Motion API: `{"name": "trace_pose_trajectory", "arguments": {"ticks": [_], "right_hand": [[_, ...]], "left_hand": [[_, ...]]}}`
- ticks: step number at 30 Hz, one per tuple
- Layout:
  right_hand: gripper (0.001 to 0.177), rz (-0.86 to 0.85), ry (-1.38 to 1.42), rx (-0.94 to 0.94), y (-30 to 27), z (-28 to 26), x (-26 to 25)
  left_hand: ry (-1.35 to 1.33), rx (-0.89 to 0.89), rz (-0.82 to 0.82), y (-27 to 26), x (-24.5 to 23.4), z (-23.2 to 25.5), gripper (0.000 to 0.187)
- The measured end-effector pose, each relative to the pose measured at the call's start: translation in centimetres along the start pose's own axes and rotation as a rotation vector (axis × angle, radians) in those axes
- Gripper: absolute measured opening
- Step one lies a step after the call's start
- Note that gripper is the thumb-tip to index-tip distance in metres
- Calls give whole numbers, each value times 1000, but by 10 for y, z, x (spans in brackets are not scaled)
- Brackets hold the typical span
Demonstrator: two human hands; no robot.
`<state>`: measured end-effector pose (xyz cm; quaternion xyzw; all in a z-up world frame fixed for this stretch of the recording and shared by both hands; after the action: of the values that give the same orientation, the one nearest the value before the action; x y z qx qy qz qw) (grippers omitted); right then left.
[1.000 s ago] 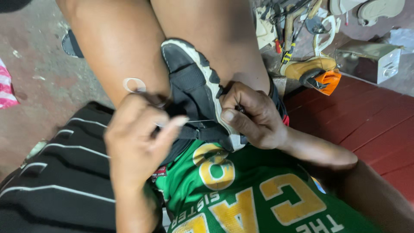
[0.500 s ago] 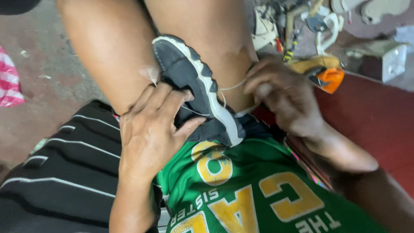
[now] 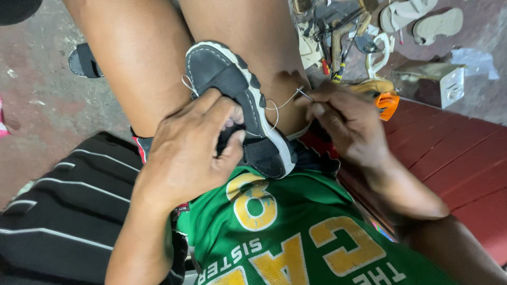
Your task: The person is sitting on the floor and sewing a black and white sneaker using a needle and white thread. They repeatedly pass the needle through the shoe's upper material near the strap, pulling the thread tight to secure the repair.
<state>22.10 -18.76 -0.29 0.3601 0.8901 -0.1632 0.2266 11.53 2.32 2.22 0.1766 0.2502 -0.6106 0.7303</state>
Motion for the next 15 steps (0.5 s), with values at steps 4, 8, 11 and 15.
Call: {"name": "trace_pose_trajectory", "arguments": {"ticks": [4,8,11,15], "right_hand": [[27,-49,-85,-152,3,-18,-8],[34,-204,59,-172,6,-25,3],[38,-269,36,-193,7,-26,12],[42,-317,-5,-174,9,-22,20]], "left_hand": [[49,-73,26,1,7,-2,46],[84,-114,30,-3,13,1,57],[33,-114,34,-6,12,1,56],[31,-140,9,-6,13,1,56]]}}
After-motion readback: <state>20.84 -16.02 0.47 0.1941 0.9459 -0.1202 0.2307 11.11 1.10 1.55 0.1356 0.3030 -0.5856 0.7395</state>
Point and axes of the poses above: each hand's wrist, its own y-axis towards the middle knuckle, its own x-axis out of the palm, z = x × y, the point moved 6 cm from there along y, towards the middle knuckle, and after that the axes turned 8 degrees about z, right-handed, at the moved point
